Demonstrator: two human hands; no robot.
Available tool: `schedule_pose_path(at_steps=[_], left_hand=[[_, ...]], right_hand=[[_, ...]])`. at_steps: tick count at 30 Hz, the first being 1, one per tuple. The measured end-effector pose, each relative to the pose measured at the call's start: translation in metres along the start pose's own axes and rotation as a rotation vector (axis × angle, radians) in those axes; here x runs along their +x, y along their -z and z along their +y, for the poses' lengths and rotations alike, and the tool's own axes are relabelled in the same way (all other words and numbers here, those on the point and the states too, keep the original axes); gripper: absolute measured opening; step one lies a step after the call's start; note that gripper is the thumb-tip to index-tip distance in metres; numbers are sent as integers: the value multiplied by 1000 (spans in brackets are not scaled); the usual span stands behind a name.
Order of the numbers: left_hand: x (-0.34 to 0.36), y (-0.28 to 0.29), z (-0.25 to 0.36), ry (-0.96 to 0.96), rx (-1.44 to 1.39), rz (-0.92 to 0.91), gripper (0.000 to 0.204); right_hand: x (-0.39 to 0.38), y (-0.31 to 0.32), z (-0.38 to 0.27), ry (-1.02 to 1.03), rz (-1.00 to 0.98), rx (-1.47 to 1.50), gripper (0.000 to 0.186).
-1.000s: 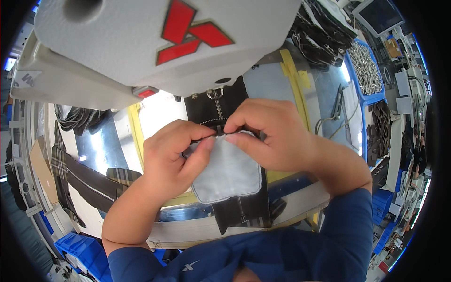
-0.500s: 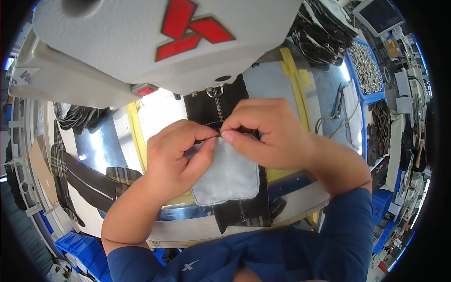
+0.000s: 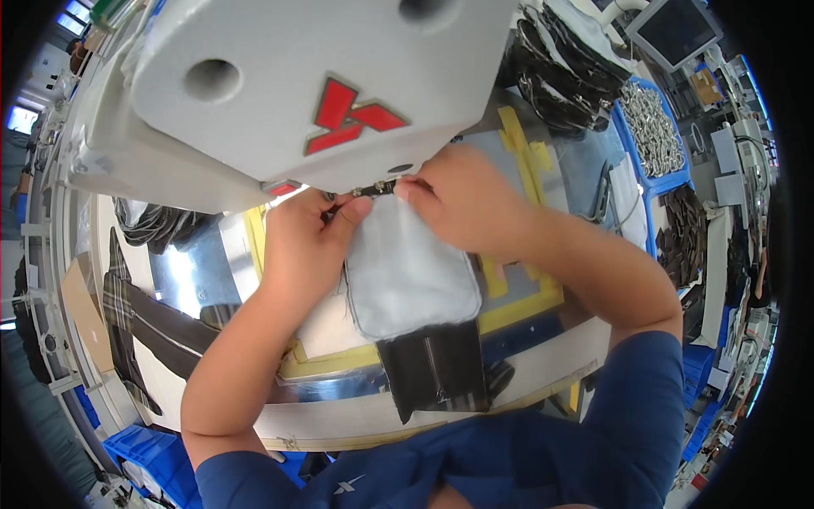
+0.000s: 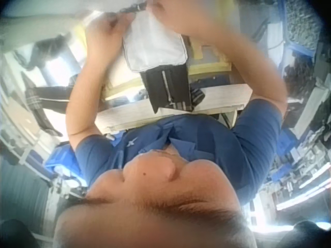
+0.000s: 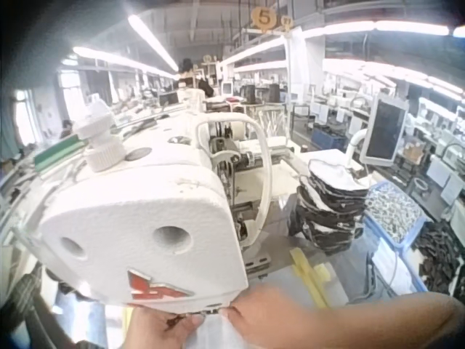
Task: The person sews zippers onto plaid fabric pouches using an industrial sewing machine. They repeatedly align the zipper, feed the fabric under the presser foot, and stitch along the zipper line. The person handles multiple pouches one at a time, flipping them to sew both sides.
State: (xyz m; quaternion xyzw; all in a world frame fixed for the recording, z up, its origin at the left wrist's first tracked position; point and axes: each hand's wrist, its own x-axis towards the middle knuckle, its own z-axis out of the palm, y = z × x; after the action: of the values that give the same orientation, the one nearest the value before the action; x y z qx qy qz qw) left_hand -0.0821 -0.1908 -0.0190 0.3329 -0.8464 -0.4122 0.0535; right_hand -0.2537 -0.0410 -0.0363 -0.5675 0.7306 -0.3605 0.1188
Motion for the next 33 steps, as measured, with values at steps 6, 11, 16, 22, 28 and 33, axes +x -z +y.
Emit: schedule_pose_path(at_steps=[6,11,16,22,28,33], left_hand=[[27,-4,-14,-108,235,75,29],[37,-1,-33,-237,267,26,28],[41,0,-36,-345,333,47,26],[49,-1,-45,-627,310,161,26],[53,0,-45,-562,261,131,26],[50,0,-43,-574,267,153,27]], right_hand=[[25,9,12,-45,-104,-192,24],[26,4,21,-25,-98,-222,29],[35,5,26,-93,-136,-154,28],[45,23,11,-238,-280,-149,24],[48,21,13,-243,-325,-171,22],[51,22,8,-306,-344,-173,23]])
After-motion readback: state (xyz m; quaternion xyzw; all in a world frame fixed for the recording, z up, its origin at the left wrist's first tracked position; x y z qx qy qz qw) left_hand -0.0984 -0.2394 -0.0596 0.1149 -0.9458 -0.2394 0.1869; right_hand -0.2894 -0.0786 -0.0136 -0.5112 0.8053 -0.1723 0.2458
